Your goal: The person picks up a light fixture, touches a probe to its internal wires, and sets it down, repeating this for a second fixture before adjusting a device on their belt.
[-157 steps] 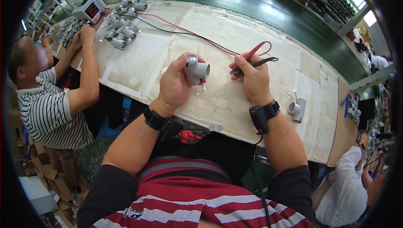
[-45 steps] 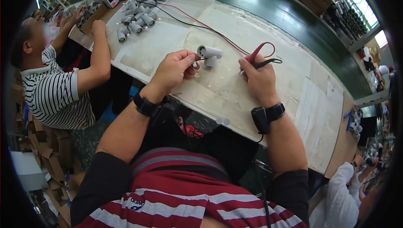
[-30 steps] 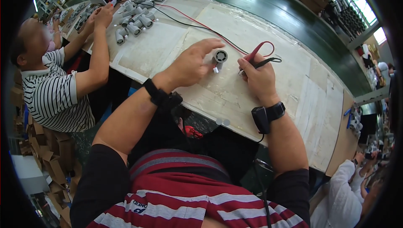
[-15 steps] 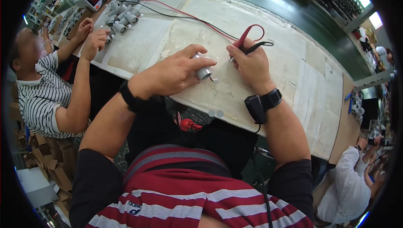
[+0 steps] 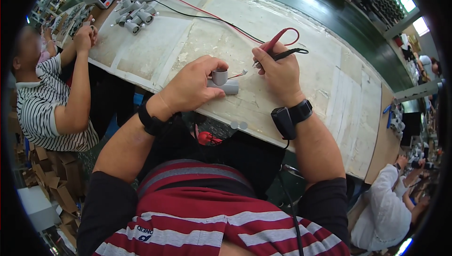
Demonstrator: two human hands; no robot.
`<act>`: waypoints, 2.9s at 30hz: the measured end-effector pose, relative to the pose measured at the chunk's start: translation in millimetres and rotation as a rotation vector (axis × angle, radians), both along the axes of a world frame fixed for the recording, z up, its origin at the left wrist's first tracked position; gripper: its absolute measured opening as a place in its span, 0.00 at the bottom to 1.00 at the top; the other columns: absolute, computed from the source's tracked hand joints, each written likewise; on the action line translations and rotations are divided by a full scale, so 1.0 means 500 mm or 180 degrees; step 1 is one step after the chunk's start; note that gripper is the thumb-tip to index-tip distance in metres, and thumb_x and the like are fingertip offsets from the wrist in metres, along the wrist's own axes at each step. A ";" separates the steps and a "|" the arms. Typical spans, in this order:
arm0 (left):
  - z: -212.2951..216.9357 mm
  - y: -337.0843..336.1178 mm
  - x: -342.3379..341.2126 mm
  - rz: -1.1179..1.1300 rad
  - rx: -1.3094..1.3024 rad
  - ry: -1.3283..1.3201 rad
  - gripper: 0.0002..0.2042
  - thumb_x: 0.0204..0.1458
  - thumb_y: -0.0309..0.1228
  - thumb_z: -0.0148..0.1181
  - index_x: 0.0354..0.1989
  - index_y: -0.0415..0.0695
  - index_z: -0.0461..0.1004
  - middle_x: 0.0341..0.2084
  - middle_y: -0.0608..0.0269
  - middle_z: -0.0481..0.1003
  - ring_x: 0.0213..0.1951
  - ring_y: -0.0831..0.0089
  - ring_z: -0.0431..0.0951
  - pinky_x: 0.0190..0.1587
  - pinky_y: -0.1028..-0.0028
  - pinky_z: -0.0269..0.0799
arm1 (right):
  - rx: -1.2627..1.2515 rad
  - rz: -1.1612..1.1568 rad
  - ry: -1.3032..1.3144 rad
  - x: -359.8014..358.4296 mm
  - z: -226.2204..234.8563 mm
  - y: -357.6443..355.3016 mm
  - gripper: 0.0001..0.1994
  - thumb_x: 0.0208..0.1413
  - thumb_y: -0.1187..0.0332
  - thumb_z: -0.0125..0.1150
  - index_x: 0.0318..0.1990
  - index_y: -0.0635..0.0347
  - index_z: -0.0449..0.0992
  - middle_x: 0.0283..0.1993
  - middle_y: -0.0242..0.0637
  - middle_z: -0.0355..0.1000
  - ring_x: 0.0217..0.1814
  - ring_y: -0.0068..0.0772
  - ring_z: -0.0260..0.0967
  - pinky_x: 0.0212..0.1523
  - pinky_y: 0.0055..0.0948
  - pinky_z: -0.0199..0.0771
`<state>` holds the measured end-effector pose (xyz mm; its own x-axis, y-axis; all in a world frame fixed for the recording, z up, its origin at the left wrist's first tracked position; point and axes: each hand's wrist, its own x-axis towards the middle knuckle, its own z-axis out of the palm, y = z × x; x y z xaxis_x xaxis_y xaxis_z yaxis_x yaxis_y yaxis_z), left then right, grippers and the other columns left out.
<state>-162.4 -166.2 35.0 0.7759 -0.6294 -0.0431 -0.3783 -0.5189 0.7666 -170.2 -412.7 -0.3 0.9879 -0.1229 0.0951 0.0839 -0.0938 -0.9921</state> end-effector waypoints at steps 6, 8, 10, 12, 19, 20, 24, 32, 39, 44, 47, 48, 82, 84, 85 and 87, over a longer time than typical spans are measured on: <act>-0.006 -0.015 -0.022 0.0407 -0.0337 -0.0562 0.24 0.48 0.26 0.74 0.55 0.38 0.76 0.45 0.54 0.78 0.45 0.65 0.80 0.49 0.68 0.77 | 0.0063 -0.0062 0.0093 0.001 0.006 -0.003 0.08 0.65 0.67 0.68 0.42 0.63 0.79 0.32 0.32 0.78 0.30 0.19 0.72 0.29 0.20 0.73; 0.005 -0.022 -0.019 0.0491 -0.0315 -0.0500 0.25 0.49 0.28 0.74 0.56 0.38 0.75 0.45 0.56 0.79 0.44 0.69 0.80 0.49 0.69 0.77 | 0.0251 -0.0054 0.0012 0.001 0.005 -0.001 0.08 0.65 0.67 0.68 0.42 0.63 0.79 0.33 0.32 0.78 0.30 0.20 0.73 0.29 0.20 0.73; 0.019 -0.036 -0.016 0.0779 -0.0208 -0.0208 0.23 0.51 0.31 0.72 0.55 0.36 0.77 0.41 0.55 0.81 0.41 0.69 0.81 0.47 0.70 0.77 | 0.0641 -0.0049 -0.0160 0.000 0.003 0.002 0.08 0.65 0.68 0.68 0.43 0.63 0.79 0.33 0.34 0.78 0.31 0.21 0.73 0.30 0.21 0.74; 0.022 -0.046 -0.010 0.0917 -0.0155 -0.0065 0.23 0.51 0.32 0.71 0.54 0.36 0.77 0.39 0.55 0.82 0.39 0.70 0.81 0.45 0.70 0.78 | 0.0677 0.0000 -0.0160 -0.002 0.001 0.009 0.08 0.66 0.68 0.67 0.43 0.63 0.79 0.34 0.34 0.78 0.31 0.21 0.74 0.30 0.21 0.75; 0.031 -0.067 0.014 0.0880 -0.0092 0.0424 0.19 0.48 0.38 0.68 0.42 0.34 0.84 0.31 0.48 0.83 0.33 0.62 0.84 0.41 0.67 0.79 | 0.0602 0.0246 0.0002 0.002 -0.007 0.022 0.08 0.66 0.67 0.67 0.44 0.62 0.78 0.35 0.33 0.78 0.33 0.20 0.74 0.31 0.21 0.75; 0.031 -0.067 0.017 0.0877 -0.0092 0.0431 0.19 0.48 0.38 0.68 0.42 0.34 0.84 0.31 0.48 0.83 0.33 0.62 0.84 0.41 0.67 0.79 | 0.0506 0.0238 0.0044 0.001 -0.005 0.023 0.08 0.66 0.67 0.67 0.44 0.62 0.79 0.34 0.33 0.78 0.33 0.20 0.74 0.31 0.21 0.75; 0.028 -0.061 0.030 0.0814 0.0043 0.0726 0.19 0.52 0.36 0.69 0.47 0.35 0.83 0.34 0.58 0.83 0.35 0.73 0.81 0.42 0.72 0.77 | 0.0319 0.0226 0.0129 0.003 -0.005 0.027 0.08 0.66 0.67 0.68 0.44 0.61 0.79 0.34 0.31 0.78 0.33 0.18 0.73 0.32 0.20 0.75; 0.017 -0.059 0.037 0.0843 -0.0100 0.0604 0.21 0.48 0.40 0.68 0.43 0.34 0.84 0.31 0.50 0.84 0.34 0.65 0.84 0.40 0.68 0.78 | 0.0021 0.0212 0.0080 0.012 -0.013 0.030 0.08 0.65 0.66 0.68 0.43 0.60 0.79 0.33 0.28 0.77 0.30 0.16 0.72 0.29 0.19 0.73; 0.009 -0.056 0.040 0.0881 -0.0281 0.0692 0.21 0.48 0.39 0.68 0.46 0.34 0.83 0.33 0.51 0.84 0.34 0.67 0.83 0.41 0.69 0.79 | 0.0001 0.0069 -0.0007 0.021 -0.025 0.031 0.07 0.64 0.67 0.69 0.42 0.60 0.79 0.32 0.28 0.76 0.28 0.15 0.70 0.26 0.19 0.71; 0.010 -0.048 0.038 0.0809 -0.0189 0.0860 0.18 0.55 0.33 0.70 0.51 0.37 0.80 0.35 0.64 0.81 0.36 0.78 0.79 0.42 0.74 0.76 | -0.0150 0.0011 -0.0082 0.022 -0.030 0.034 0.07 0.64 0.68 0.69 0.42 0.60 0.79 0.31 0.28 0.76 0.26 0.16 0.69 0.26 0.19 0.70; -0.019 -0.041 0.039 0.0849 -0.0630 0.0903 0.22 0.51 0.36 0.68 0.51 0.35 0.79 0.35 0.53 0.82 0.36 0.70 0.82 0.43 0.70 0.78 | -0.0218 0.0007 -0.0174 0.021 -0.031 0.036 0.06 0.64 0.68 0.69 0.42 0.60 0.79 0.30 0.28 0.76 0.26 0.16 0.69 0.25 0.19 0.69; -0.023 -0.040 0.038 0.0857 -0.0640 0.0904 0.22 0.51 0.36 0.68 0.51 0.35 0.79 0.35 0.53 0.82 0.36 0.70 0.82 0.43 0.70 0.78 | -0.0209 0.0001 -0.0155 0.021 -0.032 0.036 0.06 0.64 0.68 0.69 0.42 0.60 0.79 0.30 0.28 0.76 0.26 0.16 0.69 0.26 0.19 0.69; -0.034 -0.036 0.010 0.0761 -0.0545 0.0148 0.28 0.52 0.29 0.73 0.62 0.43 0.70 0.50 0.55 0.79 0.50 0.66 0.79 0.56 0.68 0.75 | -0.0072 0.0027 -0.0039 0.017 -0.032 0.035 0.07 0.64 0.69 0.68 0.43 0.61 0.78 0.33 0.31 0.77 0.29 0.17 0.70 0.27 0.19 0.70; -0.036 -0.036 0.011 0.0762 -0.0536 0.0144 0.28 0.52 0.29 0.72 0.62 0.43 0.70 0.50 0.55 0.79 0.50 0.66 0.79 0.56 0.68 0.75 | -0.0091 0.0025 -0.0046 0.017 -0.034 0.034 0.07 0.64 0.69 0.69 0.43 0.61 0.78 0.33 0.31 0.77 0.29 0.17 0.70 0.27 0.19 0.70; -0.039 -0.037 0.012 0.0766 -0.0584 0.0102 0.28 0.51 0.30 0.72 0.61 0.42 0.71 0.49 0.52 0.79 0.49 0.62 0.81 0.55 0.67 0.76 | -0.0111 0.0021 -0.0049 0.018 -0.034 0.034 0.07 0.64 0.69 0.69 0.43 0.61 0.78 0.33 0.31 0.77 0.29 0.17 0.70 0.27 0.19 0.70; -0.042 -0.036 0.015 0.0773 -0.0678 0.0016 0.27 0.50 0.32 0.72 0.59 0.40 0.72 0.47 0.46 0.80 0.48 0.54 0.83 0.53 0.64 0.78 | -0.0128 0.0016 -0.0055 0.020 -0.035 0.035 0.07 0.64 0.69 0.69 0.43 0.61 0.78 0.33 0.30 0.77 0.29 0.17 0.70 0.27 0.19 0.70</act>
<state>-154.9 -184.2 14.0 0.9046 -0.4212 0.0653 -0.2589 -0.4213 0.8692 -160.3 -395.4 -17.6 0.9866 -0.1138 0.1168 0.1014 -0.1332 -0.9859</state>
